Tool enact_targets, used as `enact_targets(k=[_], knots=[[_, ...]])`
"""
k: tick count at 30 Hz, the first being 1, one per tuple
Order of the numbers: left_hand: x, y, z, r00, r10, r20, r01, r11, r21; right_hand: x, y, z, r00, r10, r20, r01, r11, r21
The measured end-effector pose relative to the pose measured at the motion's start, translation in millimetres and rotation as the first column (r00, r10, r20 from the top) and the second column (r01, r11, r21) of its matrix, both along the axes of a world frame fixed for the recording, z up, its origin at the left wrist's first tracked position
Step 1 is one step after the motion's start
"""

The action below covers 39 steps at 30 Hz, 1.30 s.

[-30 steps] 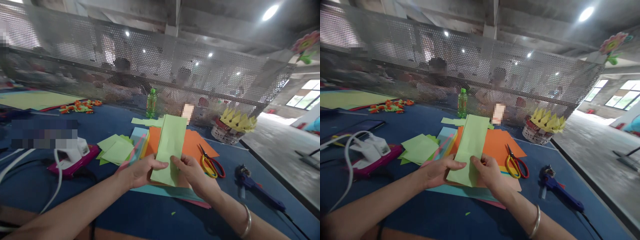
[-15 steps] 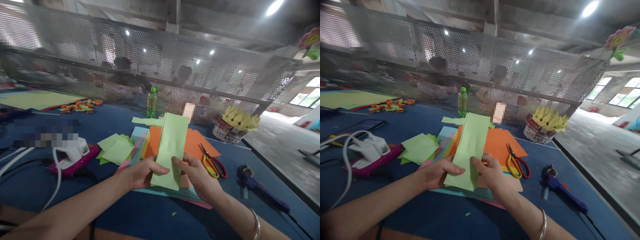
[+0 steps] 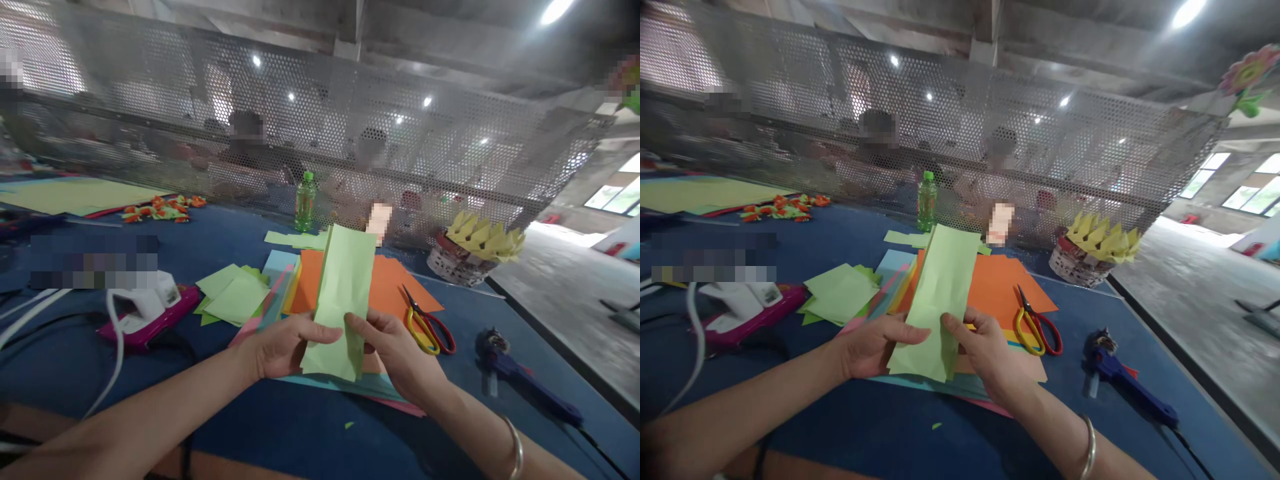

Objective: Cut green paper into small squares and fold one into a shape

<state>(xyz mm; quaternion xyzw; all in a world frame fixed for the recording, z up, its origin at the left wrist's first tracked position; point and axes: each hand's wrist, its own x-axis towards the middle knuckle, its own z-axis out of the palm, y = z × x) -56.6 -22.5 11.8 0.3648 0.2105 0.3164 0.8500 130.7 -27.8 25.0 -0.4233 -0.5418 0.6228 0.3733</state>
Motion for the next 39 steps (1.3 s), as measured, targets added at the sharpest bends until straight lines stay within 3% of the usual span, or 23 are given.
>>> enact_targets(k=[6, 18, 21, 23, 25, 27, 29, 31, 34, 39], knots=[[3, -1, 1.2, 0.984, 0.119, -0.135, -0.123, 0.992, -0.025, 0, 1, -2.9, 0.999, -0.03, 0.025, 0.03, 0.999, 0.018], [5, -3, 0.9, 0.983, 0.104, -0.148, -0.096, 0.993, 0.063, -4, 4, -1.8, 0.993, -0.049, 0.111, 0.046, 0.999, 0.029], [4, -1, -0.6, 0.98, 0.133, -0.149, -0.125, 0.99, 0.066, -2, 6, -5.1, 0.979, -0.067, 0.192, 0.044, 0.992, 0.121], [3, 1, -1.4, 0.973, 0.174, -0.154, -0.167, 0.984, 0.058, 1, 5, -5.1, 0.928, -0.229, 0.293, 0.134, 0.941, 0.312], [3, 2, -2.3, 0.969, 0.198, -0.147, -0.192, 0.98, 0.054, 4, 2, -1.4, 0.827, -0.413, 0.382, 0.138, 0.807, 0.574], [3, 3, -3.8, 0.974, 0.19, -0.122, -0.184, 0.981, 0.055, 5, -3, 5.0, 0.753, -0.468, 0.462, -0.063, 0.649, 0.758], [3, 4, -5.4, 0.977, 0.19, -0.099, -0.185, 0.981, 0.057, 5, -8, 11.3, 0.722, -0.414, 0.555, -0.317, 0.515, 0.797], [4, 4, -6.3, 0.969, 0.221, -0.108, -0.215, 0.975, 0.058, 3, -12, 15.1, 0.693, -0.376, 0.615, -0.461, 0.426, 0.779], [5, 4, -5.2, 0.958, 0.253, -0.138, -0.248, 0.967, 0.051, 1, -13, 14.9, 0.665, -0.385, 0.64, -0.507, 0.397, 0.765], [6, 1, -1.4, 0.964, 0.207, -0.169, -0.205, 0.978, 0.032, 1, -10, 9.0, 0.65, -0.365, 0.666, -0.502, 0.452, 0.737]])
